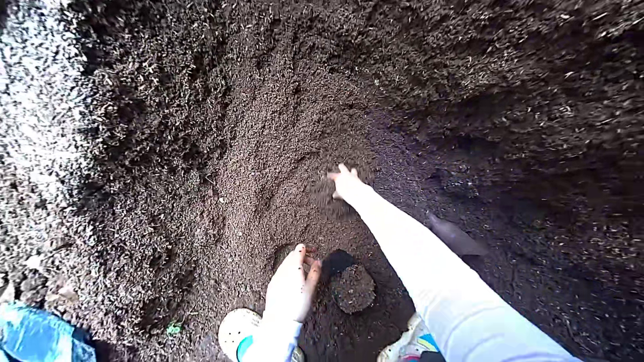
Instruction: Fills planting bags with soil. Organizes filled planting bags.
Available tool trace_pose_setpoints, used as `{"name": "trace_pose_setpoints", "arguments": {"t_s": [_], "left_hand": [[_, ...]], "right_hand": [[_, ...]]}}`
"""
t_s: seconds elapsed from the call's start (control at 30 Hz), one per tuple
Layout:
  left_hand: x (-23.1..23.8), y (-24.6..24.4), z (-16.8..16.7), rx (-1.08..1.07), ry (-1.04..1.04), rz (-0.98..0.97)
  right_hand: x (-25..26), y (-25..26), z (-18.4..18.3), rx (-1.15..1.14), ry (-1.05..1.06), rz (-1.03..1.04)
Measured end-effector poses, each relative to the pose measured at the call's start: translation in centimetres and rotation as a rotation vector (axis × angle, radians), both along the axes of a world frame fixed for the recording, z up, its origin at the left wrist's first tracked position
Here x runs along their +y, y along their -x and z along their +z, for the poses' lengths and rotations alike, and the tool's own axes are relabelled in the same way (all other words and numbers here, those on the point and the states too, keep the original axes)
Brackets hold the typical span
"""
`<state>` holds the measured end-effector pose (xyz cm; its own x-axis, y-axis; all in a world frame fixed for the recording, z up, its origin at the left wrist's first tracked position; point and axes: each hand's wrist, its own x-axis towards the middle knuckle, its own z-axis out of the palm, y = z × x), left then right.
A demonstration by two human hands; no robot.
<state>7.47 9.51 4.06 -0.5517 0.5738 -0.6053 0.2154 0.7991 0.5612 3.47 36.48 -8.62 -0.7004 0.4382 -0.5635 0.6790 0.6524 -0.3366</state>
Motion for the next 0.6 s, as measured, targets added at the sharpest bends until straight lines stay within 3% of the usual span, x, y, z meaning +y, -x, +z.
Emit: {"name": "trace_pose_setpoints", "arguments": {"t_s": [0.1,0.3,0.4,0.47,0.6], "left_hand": [[-0.1,-0.7,0.6,-0.048,0.08,-0.026],[-1.5,-3.1,0.6,-0.186,0.276,-0.117],[-2.1,-4.6,-0.5,-0.223,0.287,-0.114],[-2.1,-5.6,-1.0,-0.218,0.254,-0.068],[-2.3,-7.0,-0.4,-0.222,0.197,0.059]], "right_hand": [[-0.2,-3.2,1.5,-0.098,0.125,0.043],[-6.2,-12.1,14.4,0.047,0.422,0.1],[-10.5,-16.2,16.8,0.132,0.552,0.061],[-12.9,-17.1,16.4,0.099,0.453,0.064],[-16.5,-16.9,14.1,-0.141,-0.007,0.132]]}}
